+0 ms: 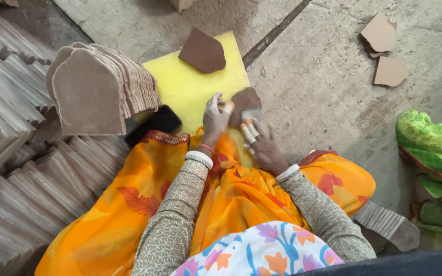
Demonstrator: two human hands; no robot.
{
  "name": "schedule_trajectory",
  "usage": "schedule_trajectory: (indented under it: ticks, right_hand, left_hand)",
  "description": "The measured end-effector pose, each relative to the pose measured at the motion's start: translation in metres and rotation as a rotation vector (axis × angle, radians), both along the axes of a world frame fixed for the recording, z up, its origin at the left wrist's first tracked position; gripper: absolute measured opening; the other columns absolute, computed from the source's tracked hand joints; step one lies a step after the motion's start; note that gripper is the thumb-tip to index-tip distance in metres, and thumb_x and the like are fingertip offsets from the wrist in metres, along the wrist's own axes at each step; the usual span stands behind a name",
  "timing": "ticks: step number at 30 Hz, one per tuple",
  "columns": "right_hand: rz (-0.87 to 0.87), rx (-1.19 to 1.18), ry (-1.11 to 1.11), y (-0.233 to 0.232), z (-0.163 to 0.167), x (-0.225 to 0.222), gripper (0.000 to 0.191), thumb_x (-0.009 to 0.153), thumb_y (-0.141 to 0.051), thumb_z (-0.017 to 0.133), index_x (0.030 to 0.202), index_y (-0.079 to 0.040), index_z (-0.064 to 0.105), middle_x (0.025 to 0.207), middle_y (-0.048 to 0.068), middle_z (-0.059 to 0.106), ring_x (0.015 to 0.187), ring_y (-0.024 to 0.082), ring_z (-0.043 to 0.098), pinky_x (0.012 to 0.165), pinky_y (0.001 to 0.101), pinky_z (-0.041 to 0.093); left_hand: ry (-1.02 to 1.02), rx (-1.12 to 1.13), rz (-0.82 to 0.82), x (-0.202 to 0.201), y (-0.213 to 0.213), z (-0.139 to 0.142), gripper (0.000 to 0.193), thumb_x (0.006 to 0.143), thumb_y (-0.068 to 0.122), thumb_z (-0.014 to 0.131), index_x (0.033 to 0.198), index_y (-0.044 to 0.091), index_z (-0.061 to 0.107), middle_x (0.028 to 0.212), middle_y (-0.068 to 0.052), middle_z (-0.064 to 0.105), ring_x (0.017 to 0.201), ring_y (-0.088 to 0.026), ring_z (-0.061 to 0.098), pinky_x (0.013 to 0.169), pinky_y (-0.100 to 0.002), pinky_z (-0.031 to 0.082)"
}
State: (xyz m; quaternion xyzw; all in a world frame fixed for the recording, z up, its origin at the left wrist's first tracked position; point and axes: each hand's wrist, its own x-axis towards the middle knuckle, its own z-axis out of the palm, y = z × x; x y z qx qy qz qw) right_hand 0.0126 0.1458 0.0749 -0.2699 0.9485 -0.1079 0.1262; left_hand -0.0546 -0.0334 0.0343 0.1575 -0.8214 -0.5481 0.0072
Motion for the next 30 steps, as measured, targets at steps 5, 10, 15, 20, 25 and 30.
schedule_trajectory:
  ticks: [5,10,15,20,25,30]
  right_hand:
    - [-0.218,-0.2,0.069,-0.026,-0.018,-0.065,0.064,0.106,-0.031,0.055,0.162,-0.009,0.032,0.17,0.011,0.027,0.161,0.031,0.019,0.125,0.0631,0.008]
    - [0.082,-0.213,0.099,-0.044,-0.01,-0.035,0.065,0.101,-0.028,0.053,0.159,-0.007,0.035,0.169,0.012,0.03,0.159,0.031,0.02,0.125,0.0639,0.009]
    - [-0.06,-0.11,-0.021,0.01,0.005,-0.014,0.07,0.101,-0.034,0.053,0.16,-0.007,0.031,0.168,0.014,0.028,0.156,0.031,0.02,0.118,0.0654,0.005]
    - [-0.13,-0.083,0.139,-0.036,-0.015,-0.072,0.059,0.108,-0.042,0.056,0.158,-0.019,0.036,0.162,0.005,0.036,0.165,0.027,0.021,0.133,0.0545,0.008]
    - [0.112,-0.247,0.08,-0.04,-0.012,-0.022,0.068,0.103,-0.033,0.054,0.162,-0.01,0.03,0.169,0.01,0.031,0.16,0.031,0.02,0.127,0.0578,0.007]
    - [-0.036,-0.072,0.046,0.002,0.005,-0.015,0.069,0.1,-0.035,0.055,0.162,-0.013,0.03,0.17,0.01,0.026,0.157,0.029,0.019,0.122,0.0597,0.008]
  left_hand:
    - [0.06,-0.098,-0.073,-0.002,0.002,0.007,0.06,0.077,0.006,0.076,0.134,0.007,0.055,0.105,-0.013,0.068,0.096,-0.029,0.065,0.085,-0.038,0.053]
    - [-0.184,0.862,0.333,-0.012,-0.012,-0.007,0.037,0.1,0.022,0.058,0.134,0.008,0.056,0.11,-0.008,0.07,0.085,-0.018,0.068,0.072,-0.028,0.058]
    - [-0.249,0.98,0.387,-0.019,-0.019,-0.013,0.035,0.103,0.033,0.053,0.123,0.005,0.057,0.106,-0.018,0.071,0.085,-0.026,0.072,0.072,-0.035,0.059]
    - [-0.378,1.045,0.377,-0.024,-0.026,-0.01,0.056,0.103,0.052,0.043,0.124,0.001,0.054,0.11,-0.023,0.073,0.094,-0.032,0.076,0.082,-0.041,0.062]
    - [-0.309,1.156,0.397,-0.015,-0.033,-0.009,0.077,0.102,0.066,0.033,0.131,-0.003,0.054,0.12,-0.021,0.072,0.103,-0.032,0.075,0.09,-0.042,0.061]
    - [-0.361,1.1,0.396,-0.017,-0.032,-0.006,0.079,0.101,0.065,0.032,0.127,-0.006,0.057,0.121,-0.023,0.072,0.102,-0.035,0.075,0.086,-0.043,0.061]
